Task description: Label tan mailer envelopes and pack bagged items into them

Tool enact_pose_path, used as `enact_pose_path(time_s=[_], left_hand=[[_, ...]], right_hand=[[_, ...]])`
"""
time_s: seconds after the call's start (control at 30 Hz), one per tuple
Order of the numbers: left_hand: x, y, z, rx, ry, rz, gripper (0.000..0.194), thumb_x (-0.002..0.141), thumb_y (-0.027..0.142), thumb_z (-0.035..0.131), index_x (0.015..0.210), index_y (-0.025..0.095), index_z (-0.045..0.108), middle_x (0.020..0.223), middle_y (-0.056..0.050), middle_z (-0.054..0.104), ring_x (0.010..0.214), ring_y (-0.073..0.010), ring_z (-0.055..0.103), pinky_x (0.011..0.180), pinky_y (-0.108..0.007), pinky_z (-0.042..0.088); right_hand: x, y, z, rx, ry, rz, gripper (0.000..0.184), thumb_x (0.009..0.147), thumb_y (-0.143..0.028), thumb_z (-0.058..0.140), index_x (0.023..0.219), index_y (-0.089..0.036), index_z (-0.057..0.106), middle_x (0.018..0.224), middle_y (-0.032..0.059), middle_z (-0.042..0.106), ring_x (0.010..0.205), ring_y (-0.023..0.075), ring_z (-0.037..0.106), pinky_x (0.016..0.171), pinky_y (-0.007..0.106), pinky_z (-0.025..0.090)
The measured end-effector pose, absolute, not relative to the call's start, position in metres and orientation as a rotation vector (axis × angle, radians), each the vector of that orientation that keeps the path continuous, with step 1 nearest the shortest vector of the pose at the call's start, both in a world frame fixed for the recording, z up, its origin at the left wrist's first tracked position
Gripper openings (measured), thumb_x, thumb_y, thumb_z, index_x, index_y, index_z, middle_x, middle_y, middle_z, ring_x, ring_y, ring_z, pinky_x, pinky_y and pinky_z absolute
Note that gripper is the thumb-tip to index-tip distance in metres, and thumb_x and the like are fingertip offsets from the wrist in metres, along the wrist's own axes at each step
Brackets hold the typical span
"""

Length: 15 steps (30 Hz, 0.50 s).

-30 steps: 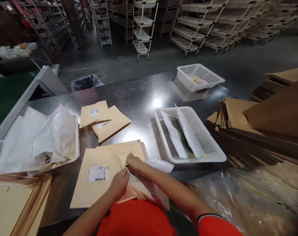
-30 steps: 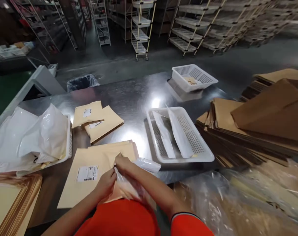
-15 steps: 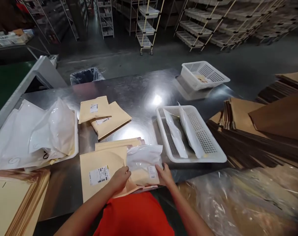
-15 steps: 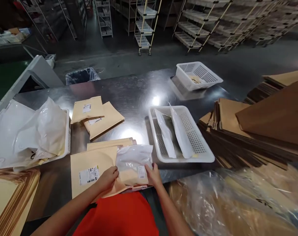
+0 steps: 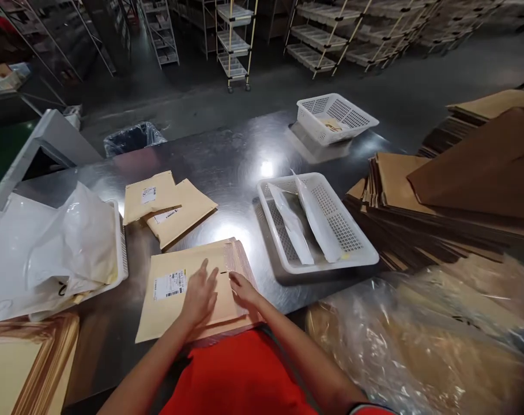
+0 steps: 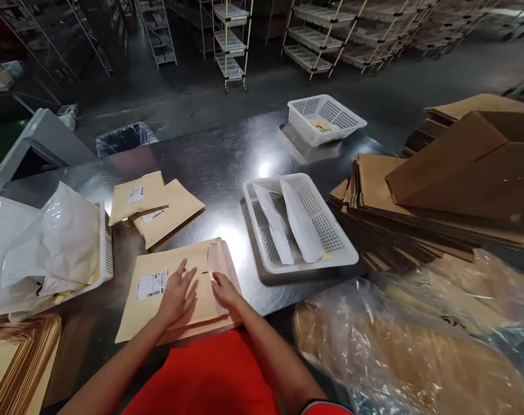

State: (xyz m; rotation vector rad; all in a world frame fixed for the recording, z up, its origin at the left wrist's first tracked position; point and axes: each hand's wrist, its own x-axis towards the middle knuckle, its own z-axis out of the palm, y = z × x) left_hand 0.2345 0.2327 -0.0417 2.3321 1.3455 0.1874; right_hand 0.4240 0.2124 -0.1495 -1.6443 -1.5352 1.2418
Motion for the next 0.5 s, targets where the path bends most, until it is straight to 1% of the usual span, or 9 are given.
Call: enact_pose_path(time_s=[0.07,0.1,0.17,0.2,0.27,0.3,0.37,0.43,0.5], left_hand=[[0.209,0.238,-0.058,2.306,1.506,-0.099,0.069,0.085,0.041,0.056,0.149,0.034,0.029,0.164,-0.01,0.011,0.145,-0.0447,0.016,0.107,-0.075,0.021],[0.201,0.239,-0.068,2.247,1.575,-0.241,0.072,0.084,0.048,0.056,0.149,0.038,0.026,0.164,-0.007,0.011,0.146,-0.0481,0.008,0.103,-0.081,0.015],[0.196,0.236,-0.087,2.126,1.692,-0.394,0.072,0.085,0.06,0.048,0.149,0.042,0.02,0.164,-0.005,0.009,0.145,-0.0509,0.003,0.096,-0.087,0.013],[0.198,0.233,-0.095,2.116,1.748,-0.401,0.071,0.086,0.062,0.045,0.149,0.042,0.018,0.164,-0.005,0.007,0.145,-0.0507,0.003,0.097,-0.086,0.012],[0.205,0.223,-0.107,2.225,1.813,-0.352,0.068,0.089,0.059,0.043,0.148,0.041,0.016,0.164,-0.007,0.005,0.147,-0.0469,0.003,0.102,-0.083,0.009],[0.209,0.217,-0.111,2.312,1.813,-0.33,0.065,0.091,0.053,0.044,0.148,0.042,0.017,0.164,-0.008,0.007,0.148,-0.0438,0.003,0.106,-0.08,0.006],[0.215,0.207,-0.116,2.449,1.795,-0.308,0.058,0.094,0.042,0.044,0.147,0.042,0.02,0.163,-0.008,0.013,0.149,-0.0388,0.006,0.11,-0.075,0.001],[0.217,0.201,-0.117,2.488,1.786,-0.286,0.055,0.095,0.039,0.042,0.147,0.041,0.022,0.162,-0.009,0.016,0.149,-0.0387,0.01,0.11,-0.075,-0.001],[0.218,0.2,-0.118,2.482,1.783,-0.253,0.054,0.095,0.04,0.04,0.147,0.039,0.024,0.161,-0.01,0.017,0.148,-0.0401,0.011,0.109,-0.076,-0.001]], right_hand=[[0.426,0.206,-0.148,-1.65,-1.579,1.222,0.019,0.093,-0.021,0.044,0.103,-0.015,0.058,0.108,0.0099,0.06,0.103,0.0208,0.057,0.095,0.042,0.046],[0.428,0.2,-0.145,-1.647,-1.61,1.209,0.019,0.091,-0.02,0.041,0.1,-0.016,0.057,0.107,0.0104,0.06,0.103,0.0209,0.056,0.095,0.041,0.046],[0.433,0.182,-0.138,-1.619,-1.688,1.2,0.013,0.088,-0.023,0.047,0.094,-0.018,0.058,0.108,0.0109,0.06,0.103,0.0224,0.055,0.095,0.041,0.045],[0.436,0.172,-0.135,-1.592,-1.75,1.207,0.012,0.083,-0.027,0.056,0.091,-0.018,0.058,0.112,0.0119,0.06,0.107,0.0248,0.054,0.097,0.043,0.044],[0.44,0.152,-0.131,-1.536,-1.942,1.213,0.023,0.072,-0.028,0.07,0.091,-0.017,0.061,0.126,0.0156,0.056,0.121,0.0319,0.048,0.105,0.049,0.038],[0.441,0.144,-0.13,-1.528,-2.036,1.203,0.025,0.071,-0.025,0.071,0.092,-0.016,0.063,0.133,0.017,0.053,0.128,0.0341,0.043,0.109,0.05,0.034],[0.439,0.133,-0.129,-1.56,-2.151,1.16,0.017,0.078,-0.017,0.062,0.095,-0.015,0.065,0.139,0.0167,0.051,0.134,0.0324,0.039,0.111,0.05,0.032],[0.435,0.132,-0.128,-1.631,-2.114,1.121,0.019,0.082,-0.01,0.051,0.09,-0.016,0.067,0.131,0.0129,0.059,0.127,0.0271,0.049,0.105,0.043,0.04],[0.435,0.142,-0.122,-1.665,-2.035,1.095,0.012,0.079,-0.011,0.057,0.077,-0.018,0.067,0.107,0.0078,0.07,0.106,0.0233,0.061,0.09,0.034,0.05]])
